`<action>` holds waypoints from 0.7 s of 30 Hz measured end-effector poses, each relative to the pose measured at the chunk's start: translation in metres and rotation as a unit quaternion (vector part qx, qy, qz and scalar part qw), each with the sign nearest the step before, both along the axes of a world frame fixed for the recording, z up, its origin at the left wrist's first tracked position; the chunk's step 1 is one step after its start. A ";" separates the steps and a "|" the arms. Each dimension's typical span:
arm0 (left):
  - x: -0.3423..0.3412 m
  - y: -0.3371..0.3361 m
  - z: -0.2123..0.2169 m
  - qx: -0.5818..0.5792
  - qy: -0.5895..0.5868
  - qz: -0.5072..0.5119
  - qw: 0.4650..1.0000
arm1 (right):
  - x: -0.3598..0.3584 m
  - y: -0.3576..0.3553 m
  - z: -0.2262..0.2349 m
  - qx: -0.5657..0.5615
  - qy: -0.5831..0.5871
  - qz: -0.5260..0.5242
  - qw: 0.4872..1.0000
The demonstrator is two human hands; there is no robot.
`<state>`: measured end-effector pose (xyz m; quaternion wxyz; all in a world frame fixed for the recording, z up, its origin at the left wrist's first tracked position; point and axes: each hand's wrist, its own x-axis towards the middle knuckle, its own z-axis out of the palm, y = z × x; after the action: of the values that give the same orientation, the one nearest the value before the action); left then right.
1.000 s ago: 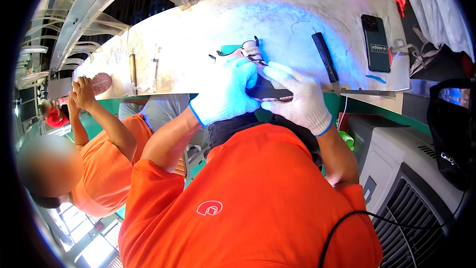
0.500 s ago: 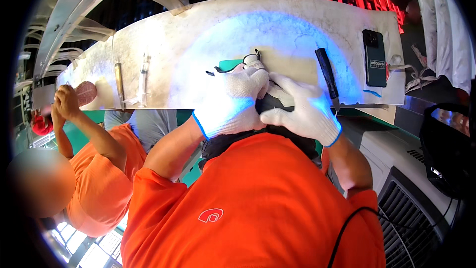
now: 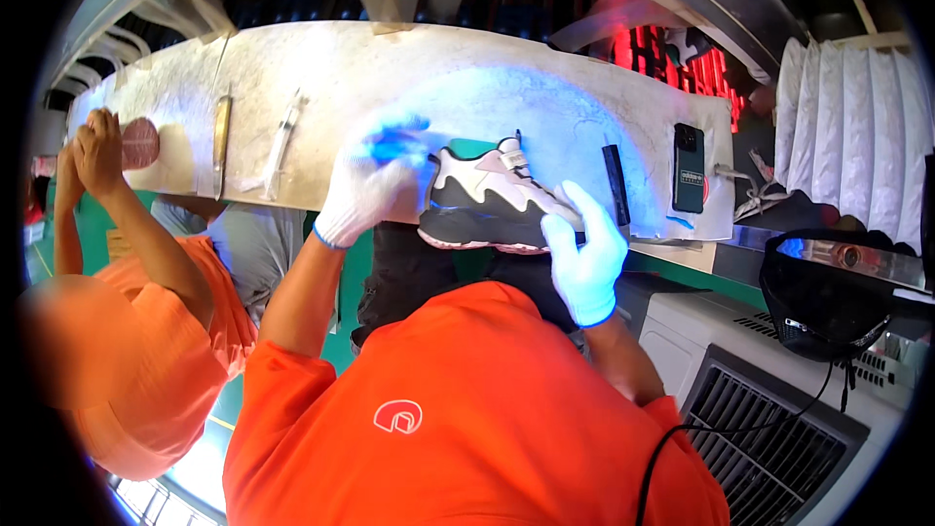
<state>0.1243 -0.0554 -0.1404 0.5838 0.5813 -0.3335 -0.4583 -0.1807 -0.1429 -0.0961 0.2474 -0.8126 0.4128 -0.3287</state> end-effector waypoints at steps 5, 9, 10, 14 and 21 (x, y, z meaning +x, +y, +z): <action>-0.004 0.029 -0.029 -0.052 -0.281 -0.044 0.957 | 0.010 -0.016 -0.031 -0.010 -0.073 -0.001 0.997; -0.011 -0.016 0.031 -0.122 -0.494 -0.108 0.854 | 0.030 -0.057 -0.040 0.159 -0.154 0.004 0.975; -0.009 -0.030 0.047 -0.138 -0.491 -0.148 0.847 | 0.029 -0.073 -0.040 0.171 -0.160 0.014 0.972; -0.020 -0.034 0.130 -0.116 -0.521 -0.218 0.817 | 0.038 -0.078 -0.033 0.417 -0.345 -0.022 0.841; -0.075 -0.087 0.178 0.029 -0.537 -0.259 0.802 | 0.033 -0.098 -0.093 0.488 -0.503 0.002 0.713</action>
<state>0.0492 -0.1420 0.0378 0.1536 0.6427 -0.7187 -0.2163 -0.1480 -0.2405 -0.1888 0.7811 -0.2944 0.3292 -0.4414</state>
